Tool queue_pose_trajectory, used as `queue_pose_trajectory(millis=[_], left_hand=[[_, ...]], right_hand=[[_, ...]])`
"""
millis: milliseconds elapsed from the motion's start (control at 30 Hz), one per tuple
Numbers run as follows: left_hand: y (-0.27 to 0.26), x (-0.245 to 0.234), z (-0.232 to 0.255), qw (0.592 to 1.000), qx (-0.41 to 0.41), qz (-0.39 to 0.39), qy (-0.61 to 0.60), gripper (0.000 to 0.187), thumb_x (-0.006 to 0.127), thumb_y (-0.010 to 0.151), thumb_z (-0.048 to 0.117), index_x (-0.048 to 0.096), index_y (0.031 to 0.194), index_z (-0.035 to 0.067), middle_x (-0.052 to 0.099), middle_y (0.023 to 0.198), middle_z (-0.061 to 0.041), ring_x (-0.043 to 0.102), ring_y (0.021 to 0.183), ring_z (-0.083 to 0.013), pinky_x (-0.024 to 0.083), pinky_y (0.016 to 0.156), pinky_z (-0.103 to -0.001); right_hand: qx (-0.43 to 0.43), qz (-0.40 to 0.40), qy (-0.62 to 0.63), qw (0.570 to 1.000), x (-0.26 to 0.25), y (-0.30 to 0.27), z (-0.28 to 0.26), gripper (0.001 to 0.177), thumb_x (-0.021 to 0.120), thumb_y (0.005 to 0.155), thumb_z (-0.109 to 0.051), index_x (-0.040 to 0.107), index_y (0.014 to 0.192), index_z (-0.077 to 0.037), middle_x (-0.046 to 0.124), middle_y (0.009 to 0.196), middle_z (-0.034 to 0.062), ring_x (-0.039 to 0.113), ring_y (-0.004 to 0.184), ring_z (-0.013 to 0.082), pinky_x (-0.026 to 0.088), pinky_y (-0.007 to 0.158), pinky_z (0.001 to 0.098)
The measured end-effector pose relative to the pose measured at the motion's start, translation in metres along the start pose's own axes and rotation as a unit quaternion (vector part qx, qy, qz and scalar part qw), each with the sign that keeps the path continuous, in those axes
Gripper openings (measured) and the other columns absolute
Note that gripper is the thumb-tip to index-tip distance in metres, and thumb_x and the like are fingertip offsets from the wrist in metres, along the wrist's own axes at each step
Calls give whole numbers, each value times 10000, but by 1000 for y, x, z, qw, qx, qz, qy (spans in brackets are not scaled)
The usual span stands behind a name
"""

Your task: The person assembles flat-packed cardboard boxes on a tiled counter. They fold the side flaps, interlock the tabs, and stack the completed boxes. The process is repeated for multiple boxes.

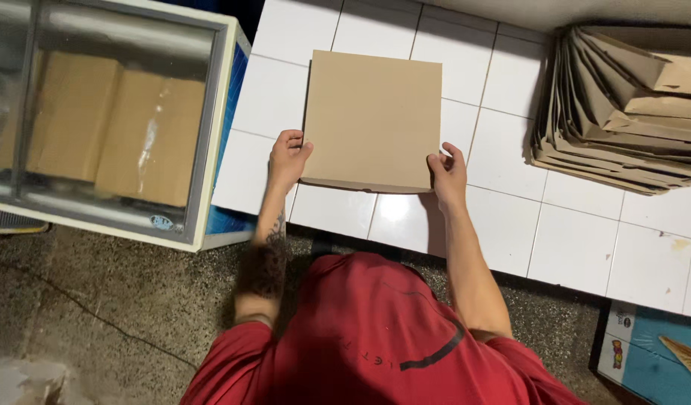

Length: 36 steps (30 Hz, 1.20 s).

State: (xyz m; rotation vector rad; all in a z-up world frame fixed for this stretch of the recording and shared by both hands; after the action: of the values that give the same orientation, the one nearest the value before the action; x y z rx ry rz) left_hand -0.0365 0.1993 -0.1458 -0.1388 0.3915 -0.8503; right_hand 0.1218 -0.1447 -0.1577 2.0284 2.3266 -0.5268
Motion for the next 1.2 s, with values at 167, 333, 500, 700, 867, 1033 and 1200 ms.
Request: queue_pose_trajectory(millis=[167,333,500,700,867,1033,1200], left_hand=[[62,17,-2,997,36,-54,-34,496,776,940,156,556,1355,-3,670,1245,-247,701,1104,-274,579,916,-405],[111,40,34,991,88,-82,-51,531,797,942,161,536,1372,-8,653,1250,-277,676,1182,-333,571,961,-443],[108,38,74,988,127,-83,38,524,814,936,277,581,1366,91,674,1279,-185,644,1192,-304,558,962,-451],[75,18,81,973,201,-99,57,739,800,871,105,451,1522,135,624,1393,-165,585,1176,-337,497,980,-473],[17,-5,25,964,233,-112,63,706,761,869,98,450,1490,-27,566,1123,-210,559,864,-268,514,773,-414],[-21,-12,10,964,61,-210,-153,470,690,922,109,612,1386,116,505,1373,-74,593,1116,-164,544,919,-268],[-5,2,-8,968,148,-170,-109,517,633,881,-117,650,1365,63,503,1368,-117,552,1244,-236,575,986,-329]], right_hand=[[-41,-42,47,997,-4,55,9,456,706,1021,-175,551,1442,-88,578,1234,148,567,1160,290,495,1016,452],[-90,-50,43,994,-4,106,-4,515,719,1021,-98,501,1487,-129,573,1301,179,577,1147,311,526,994,473],[-112,-33,59,991,-21,89,-50,559,748,990,-69,507,1491,-137,598,1300,138,557,1068,230,542,939,394],[-175,-63,36,982,-39,57,-61,709,737,919,61,441,1537,-121,594,1371,128,471,1001,197,482,874,315],[-160,-81,16,984,-71,4,-9,724,714,854,111,451,1491,-113,599,1344,134,559,1011,260,537,837,396],[-153,-108,-85,979,-91,-53,-2,775,786,774,37,534,1493,-104,586,1387,128,606,1224,306,548,972,434],[-128,-62,-103,984,-80,-44,10,415,714,917,-66,677,1319,-165,487,1441,68,489,1388,287,388,1205,393]])
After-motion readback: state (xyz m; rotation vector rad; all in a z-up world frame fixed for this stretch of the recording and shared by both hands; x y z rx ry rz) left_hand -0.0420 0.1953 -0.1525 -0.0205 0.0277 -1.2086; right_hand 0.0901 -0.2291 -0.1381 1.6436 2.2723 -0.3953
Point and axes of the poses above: each hand's wrist, its own y-axis towards the middle knuckle, its own x-axis out of the palm, z = x × y, the point moved 3 cm from there along y, towards the middle knuckle
